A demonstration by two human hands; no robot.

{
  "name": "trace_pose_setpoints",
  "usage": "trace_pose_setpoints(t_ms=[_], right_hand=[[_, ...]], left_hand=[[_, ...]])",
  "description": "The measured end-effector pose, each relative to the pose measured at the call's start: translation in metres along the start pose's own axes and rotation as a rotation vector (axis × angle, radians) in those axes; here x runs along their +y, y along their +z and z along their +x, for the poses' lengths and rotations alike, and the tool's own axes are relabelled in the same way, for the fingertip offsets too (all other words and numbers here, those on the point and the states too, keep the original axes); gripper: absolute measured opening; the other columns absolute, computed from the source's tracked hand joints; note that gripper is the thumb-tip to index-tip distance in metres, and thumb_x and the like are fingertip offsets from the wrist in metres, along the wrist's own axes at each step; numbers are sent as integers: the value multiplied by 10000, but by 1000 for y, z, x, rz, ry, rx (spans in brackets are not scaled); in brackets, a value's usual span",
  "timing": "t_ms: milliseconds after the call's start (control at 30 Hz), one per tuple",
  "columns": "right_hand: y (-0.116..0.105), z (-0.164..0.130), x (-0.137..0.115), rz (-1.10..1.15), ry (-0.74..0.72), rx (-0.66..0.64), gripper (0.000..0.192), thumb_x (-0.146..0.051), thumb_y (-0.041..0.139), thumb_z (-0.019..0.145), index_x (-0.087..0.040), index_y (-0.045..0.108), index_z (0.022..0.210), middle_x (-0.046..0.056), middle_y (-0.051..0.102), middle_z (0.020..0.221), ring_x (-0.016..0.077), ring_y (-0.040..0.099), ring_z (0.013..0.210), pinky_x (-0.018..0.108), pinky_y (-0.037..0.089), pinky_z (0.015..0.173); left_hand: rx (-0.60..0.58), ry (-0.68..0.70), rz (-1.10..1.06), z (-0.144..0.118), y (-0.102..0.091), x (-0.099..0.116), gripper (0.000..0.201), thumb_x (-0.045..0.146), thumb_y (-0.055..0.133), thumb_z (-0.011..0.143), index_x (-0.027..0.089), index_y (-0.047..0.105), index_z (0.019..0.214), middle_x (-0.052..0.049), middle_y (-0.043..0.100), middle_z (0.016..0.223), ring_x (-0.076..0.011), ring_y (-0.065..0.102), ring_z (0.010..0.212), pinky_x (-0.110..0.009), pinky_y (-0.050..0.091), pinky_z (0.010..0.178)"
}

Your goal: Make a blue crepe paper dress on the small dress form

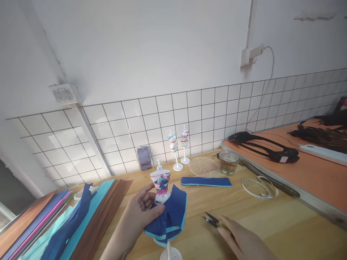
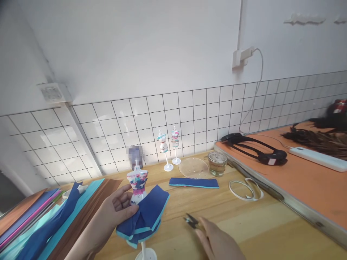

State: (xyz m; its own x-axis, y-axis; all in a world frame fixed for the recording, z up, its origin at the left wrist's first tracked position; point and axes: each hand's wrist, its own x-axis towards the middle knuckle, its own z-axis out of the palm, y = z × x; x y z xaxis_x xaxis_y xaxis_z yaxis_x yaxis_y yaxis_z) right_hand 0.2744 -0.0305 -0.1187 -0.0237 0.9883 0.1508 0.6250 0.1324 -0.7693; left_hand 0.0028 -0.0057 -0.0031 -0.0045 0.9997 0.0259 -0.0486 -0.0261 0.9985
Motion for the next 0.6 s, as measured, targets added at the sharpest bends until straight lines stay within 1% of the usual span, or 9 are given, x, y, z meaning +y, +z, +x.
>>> trace_pose_setpoints(t_ms=[67,133,233,267,333,400,467,500,600], right_hand=[[0,7,31,-253,-71,101,373,-382,424,839,-153,666,1008,173,698,948,331,633,847,433,461,759],[1,12,47,-405,-156,135,341,-319,421,841,-147,684,976,172,705,885,334,643,800,460,476,736],[-1,15,37,-459,-203,171,290,-314,481,824,-168,697,952,169,693,919,358,625,867,510,471,763],[-1,17,26,-400,-206,169,288,-336,503,822,-182,692,977,168,678,1007,364,601,957,524,452,822],[-3,22,-2,-124,-172,76,347,-401,499,848,-187,652,1075,148,636,1147,312,545,1104,462,403,959],[-1,31,-30,213,-14,-50,439,-486,495,846,-193,609,1152,125,595,1242,276,528,1151,392,395,991],[4,42,-52,548,151,-171,500,-554,578,772,-208,623,1130,102,618,1221,269,548,1130,360,423,955],[7,47,-60,728,210,-246,482,-562,614,743,-212,649,1072,92,658,1149,261,586,1067,352,449,909],[19,59,-71,1023,264,-395,395,-536,652,735,-193,692,926,68,718,911,197,648,849,309,477,790]], left_hand=[[-31,10,-11,2,1,-4,699,291,821,558,160,573,1198,-71,714,834,-249,653,843,-347,475,791],[-64,24,-24,4,2,-8,647,279,829,548,167,611,1147,-71,713,845,-251,651,852,-350,472,805],[-125,42,-31,5,3,-12,595,257,834,544,173,644,1102,-69,712,845,-246,648,850,-347,479,800],[-143,46,-31,5,3,-12,582,248,833,547,177,650,1095,-63,711,839,-241,646,852,-336,483,792],[-185,50,-25,5,3,-11,548,228,829,560,190,660,1080,-52,712,853,-230,638,874,-312,485,791],[-263,61,-11,5,1,-9,510,209,814,591,201,660,1078,-56,711,929,-230,623,937,-307,474,829],[-353,82,8,6,-2,-6,467,200,790,635,201,654,1082,-65,697,1007,-236,603,996,-321,446,883],[-389,93,21,6,-3,-5,454,201,779,654,198,648,1089,-68,690,1026,-239,595,1011,-328,432,900],[-417,120,107,7,-8,-3,434,230,762,684,188,642,1098,-63,686,988,-227,589,964,-322,420,874]])
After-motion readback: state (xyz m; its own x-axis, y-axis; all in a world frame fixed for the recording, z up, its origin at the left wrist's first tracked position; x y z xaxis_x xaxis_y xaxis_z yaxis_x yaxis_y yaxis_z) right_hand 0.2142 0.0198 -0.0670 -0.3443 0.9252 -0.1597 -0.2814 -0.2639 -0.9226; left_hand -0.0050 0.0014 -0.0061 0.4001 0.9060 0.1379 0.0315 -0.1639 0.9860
